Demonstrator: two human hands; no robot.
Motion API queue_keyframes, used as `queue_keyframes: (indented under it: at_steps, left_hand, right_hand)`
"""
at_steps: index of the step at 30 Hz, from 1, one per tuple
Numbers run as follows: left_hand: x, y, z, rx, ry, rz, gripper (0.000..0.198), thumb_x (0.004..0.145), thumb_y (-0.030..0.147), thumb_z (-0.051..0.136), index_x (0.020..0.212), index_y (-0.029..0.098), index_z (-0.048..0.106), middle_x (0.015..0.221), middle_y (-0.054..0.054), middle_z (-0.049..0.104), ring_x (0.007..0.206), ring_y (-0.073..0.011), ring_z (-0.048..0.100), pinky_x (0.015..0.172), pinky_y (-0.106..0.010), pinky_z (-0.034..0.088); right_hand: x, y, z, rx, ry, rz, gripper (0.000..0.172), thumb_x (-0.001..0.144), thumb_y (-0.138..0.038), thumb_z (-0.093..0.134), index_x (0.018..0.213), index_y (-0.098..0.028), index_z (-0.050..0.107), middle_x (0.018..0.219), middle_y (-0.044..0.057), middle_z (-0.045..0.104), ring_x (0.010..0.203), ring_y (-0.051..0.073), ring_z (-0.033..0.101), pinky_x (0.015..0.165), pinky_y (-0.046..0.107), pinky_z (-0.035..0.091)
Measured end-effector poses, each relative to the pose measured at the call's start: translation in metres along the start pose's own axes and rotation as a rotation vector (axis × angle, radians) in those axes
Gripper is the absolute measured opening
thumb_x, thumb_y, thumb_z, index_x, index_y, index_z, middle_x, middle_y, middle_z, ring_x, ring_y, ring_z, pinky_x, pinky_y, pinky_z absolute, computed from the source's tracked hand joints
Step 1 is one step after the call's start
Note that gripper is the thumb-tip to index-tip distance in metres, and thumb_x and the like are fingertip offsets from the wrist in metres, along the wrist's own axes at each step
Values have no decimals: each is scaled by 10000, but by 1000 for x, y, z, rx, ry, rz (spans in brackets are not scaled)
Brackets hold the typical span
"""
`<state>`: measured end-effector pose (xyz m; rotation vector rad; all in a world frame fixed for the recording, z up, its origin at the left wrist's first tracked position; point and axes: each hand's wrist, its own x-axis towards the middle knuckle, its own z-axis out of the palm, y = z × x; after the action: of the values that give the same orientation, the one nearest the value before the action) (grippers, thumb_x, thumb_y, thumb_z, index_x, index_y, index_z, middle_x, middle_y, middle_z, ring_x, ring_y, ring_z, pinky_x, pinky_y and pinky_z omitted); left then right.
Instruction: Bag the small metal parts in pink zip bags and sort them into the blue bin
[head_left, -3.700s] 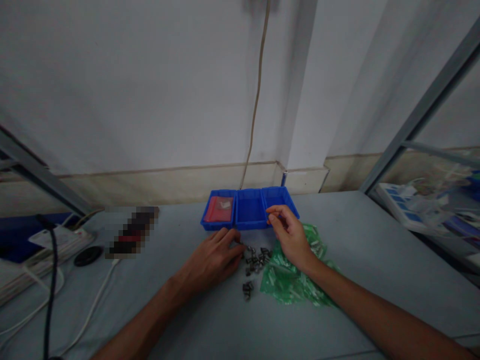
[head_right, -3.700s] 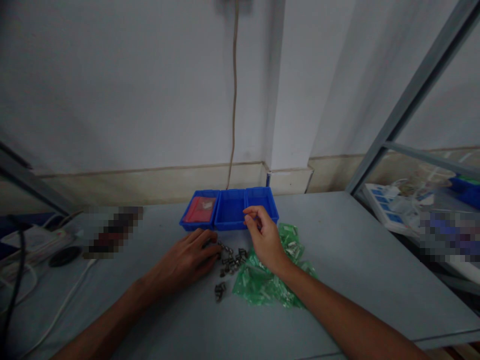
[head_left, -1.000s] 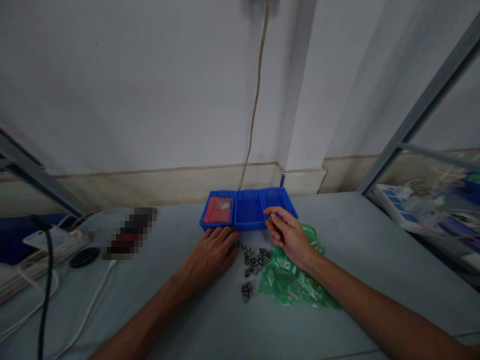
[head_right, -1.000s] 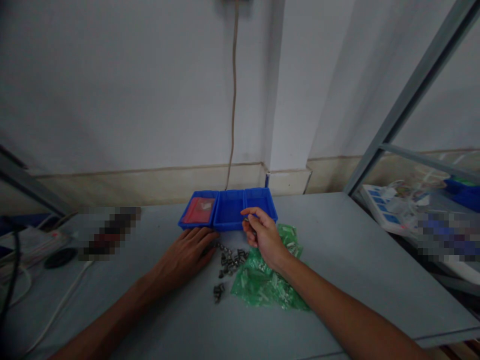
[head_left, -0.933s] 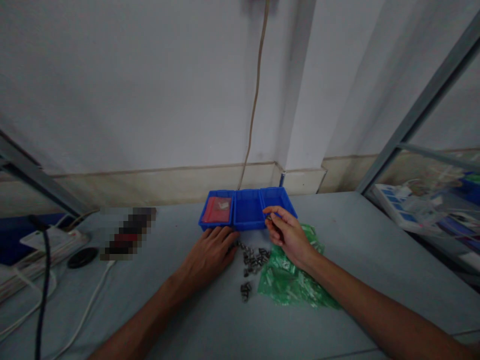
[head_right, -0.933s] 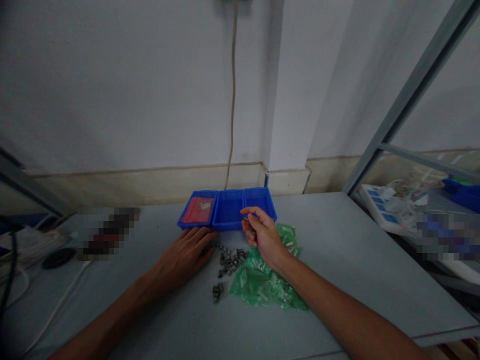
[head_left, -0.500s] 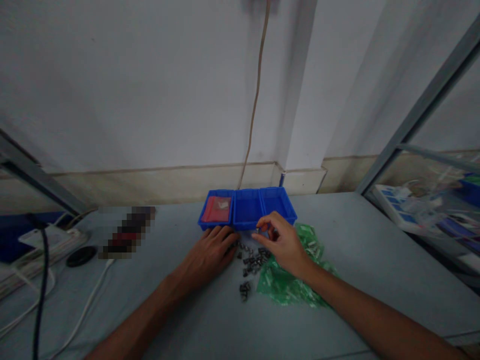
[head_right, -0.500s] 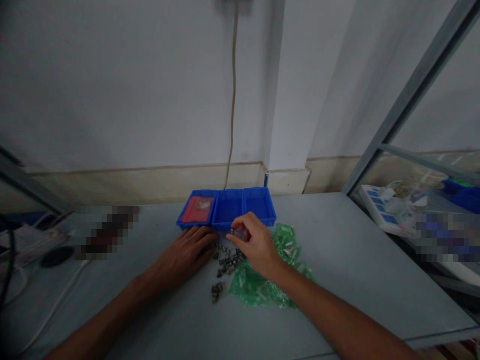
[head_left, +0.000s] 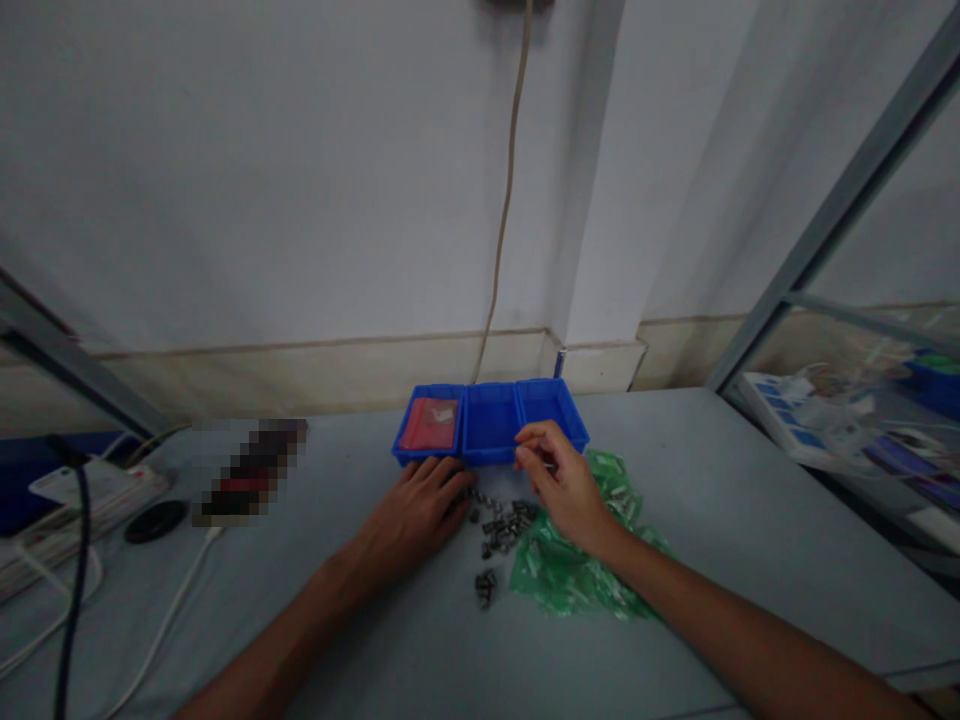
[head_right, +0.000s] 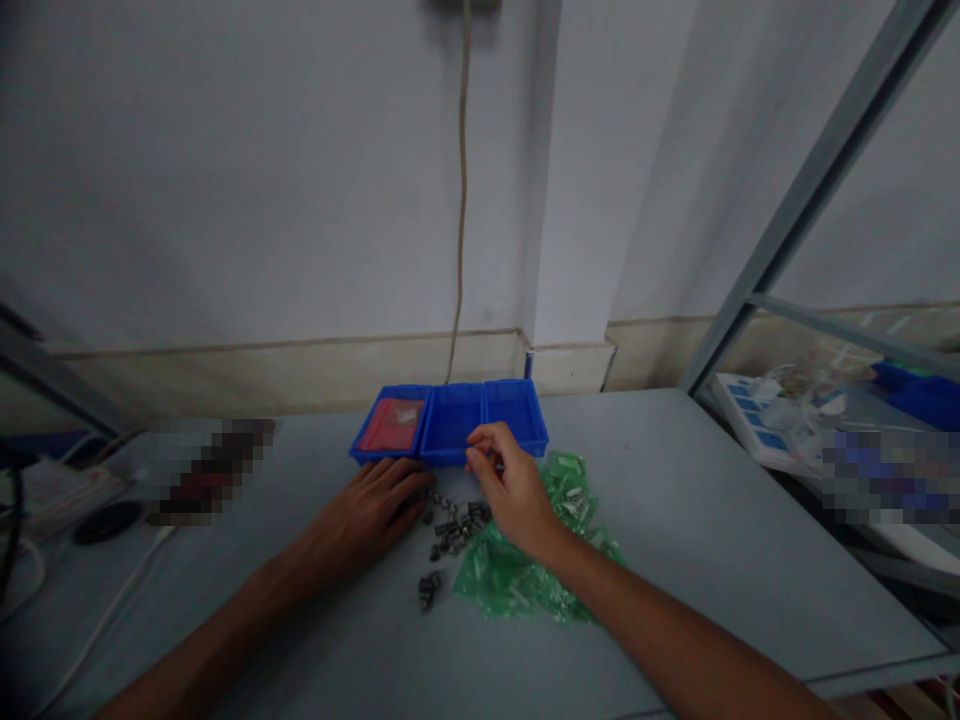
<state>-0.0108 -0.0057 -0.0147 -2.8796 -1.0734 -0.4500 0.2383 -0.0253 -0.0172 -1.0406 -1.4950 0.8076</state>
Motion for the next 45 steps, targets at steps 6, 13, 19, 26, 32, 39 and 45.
queue_keyframes:
  at_steps: [6, 13, 19, 26, 32, 39, 45]
  left_hand:
    - [-1, 1, -4, -10, 90, 49, 223, 1087, 251, 564, 1281, 216, 668, 1286, -101, 671, 1134, -283, 628, 989, -462, 530]
    - [-2, 8, -12, -59, 72, 116, 104, 1065, 268, 625, 1115, 209, 695, 1222, -92, 659, 1106, -272, 600, 973, -438, 513]
    - [-1, 12, -10, -81, 47, 132, 88, 1050, 258, 655, 1096, 209, 711, 1151, -83, 658, 1061, -267, 587, 939, -418, 495]
    - [0, 15, -9, -88, 64, 145, 129, 1057, 253, 652, 1167, 229, 715, 1142, -77, 651, 1058, -266, 576, 935, -414, 493]
    - [-1, 15, -5, -117, 77, 140, 111, 1033, 222, 687, 1140, 219, 716, 1174, -75, 647, 1083, -265, 571, 959, -424, 504]
    - [-2, 15, -4, -195, 96, 131, 184, 974, 165, 745, 1136, 197, 665, 1210, -80, 660, 1130, -270, 574, 997, -428, 506]
    - [-3, 13, -3, -126, 97, 151, 166, 973, 160, 733, 1114, 198, 656, 1207, -81, 660, 1111, -273, 574, 980, -428, 492]
  right_hand:
    - [5, 8, -1, 77, 39, 48, 209, 1077, -459, 566, 1086, -262, 636, 881, 10, 671, 551, 144, 516, 459, 263, 374]
    - [4, 8, -2, -35, -21, 31, 346, 1071, -332, 559, 1412, -285, 601, 1184, 54, 706, 628, 150, 592, 547, 289, 464]
    - [1, -6, -6, -438, -103, -197, 98, 1029, -199, 626, 1109, -225, 675, 960, 33, 680, 836, 197, 643, 774, 305, 474]
    - [-1, -20, -16, -970, -561, -150, 134, 1015, -345, 708, 1010, -216, 673, 921, 54, 754, 838, 237, 699, 696, 301, 379]
    - [-3, -22, -15, -1021, -614, -177, 109, 1064, -319, 631, 1069, -211, 641, 1077, 64, 743, 920, 241, 719, 710, 314, 411]
    - [-6, -12, -9, -1023, -571, -209, 88, 1099, -267, 568, 1126, -211, 631, 1134, 69, 686, 971, 236, 717, 717, 309, 461]
    - [-6, -10, -4, -959, -482, -191, 54, 1097, -230, 575, 1121, -206, 617, 1106, 81, 696, 955, 248, 716, 753, 320, 491]
